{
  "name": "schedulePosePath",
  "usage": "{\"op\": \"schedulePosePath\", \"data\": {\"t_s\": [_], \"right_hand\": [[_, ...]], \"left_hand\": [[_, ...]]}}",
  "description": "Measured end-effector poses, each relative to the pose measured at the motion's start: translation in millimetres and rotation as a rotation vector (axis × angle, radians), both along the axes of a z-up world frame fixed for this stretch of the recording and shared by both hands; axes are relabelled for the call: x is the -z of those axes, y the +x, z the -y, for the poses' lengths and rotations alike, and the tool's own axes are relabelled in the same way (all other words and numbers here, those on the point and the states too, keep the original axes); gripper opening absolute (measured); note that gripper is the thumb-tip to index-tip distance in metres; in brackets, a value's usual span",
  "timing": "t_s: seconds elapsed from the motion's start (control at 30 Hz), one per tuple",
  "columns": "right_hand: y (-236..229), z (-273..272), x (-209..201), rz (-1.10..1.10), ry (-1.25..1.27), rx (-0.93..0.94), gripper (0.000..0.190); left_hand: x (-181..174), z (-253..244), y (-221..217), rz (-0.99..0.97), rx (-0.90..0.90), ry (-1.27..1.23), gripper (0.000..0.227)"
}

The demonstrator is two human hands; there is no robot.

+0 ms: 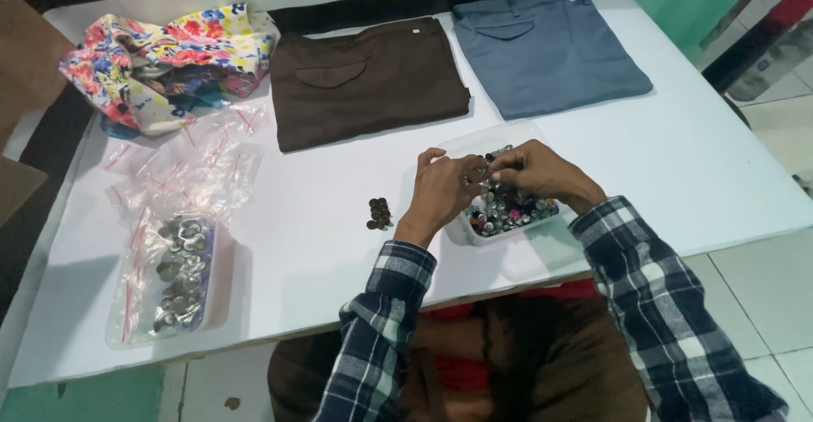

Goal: Sorting small black plastic garment accessories and placing them into a plastic storage container

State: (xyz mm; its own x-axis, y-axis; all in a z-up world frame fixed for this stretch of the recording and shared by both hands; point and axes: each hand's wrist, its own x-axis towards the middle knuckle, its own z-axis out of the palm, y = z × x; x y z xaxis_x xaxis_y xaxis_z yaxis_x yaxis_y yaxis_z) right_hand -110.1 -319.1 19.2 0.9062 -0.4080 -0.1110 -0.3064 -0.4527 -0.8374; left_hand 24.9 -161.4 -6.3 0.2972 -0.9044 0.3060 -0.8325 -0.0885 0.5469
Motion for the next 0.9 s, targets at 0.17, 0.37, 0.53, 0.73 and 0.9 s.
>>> {"op": "schedulePosePath", "data": {"t_s": [0.17,0.37,0.53,0.73,0.9], "right_hand": [[0,-4,-3,-0.097,-0.139,0.003,0.023],[20,-11,9,-0.381,-0.755,-0.087,0.028],[24,-1,24,-0.403,-0.863,-0.135,0.025],[0,-21,-31,-0.313,-0.408,-0.026,0.033],[15,-24,-10,-0.4,-0.802,-0.052,0.027]], "left_hand": [[18,7,1,-0.022,-0.057,-0.067,0.016],[24,11,0,0.127,-0.114,0.006,0.019],[26,10,3,0.141,-0.109,0.008,0.021],[20,6,-1,0.084,-0.099,-0.037,0.017],[36,15,4,0.121,-0.09,-0.05,0.02]]}}
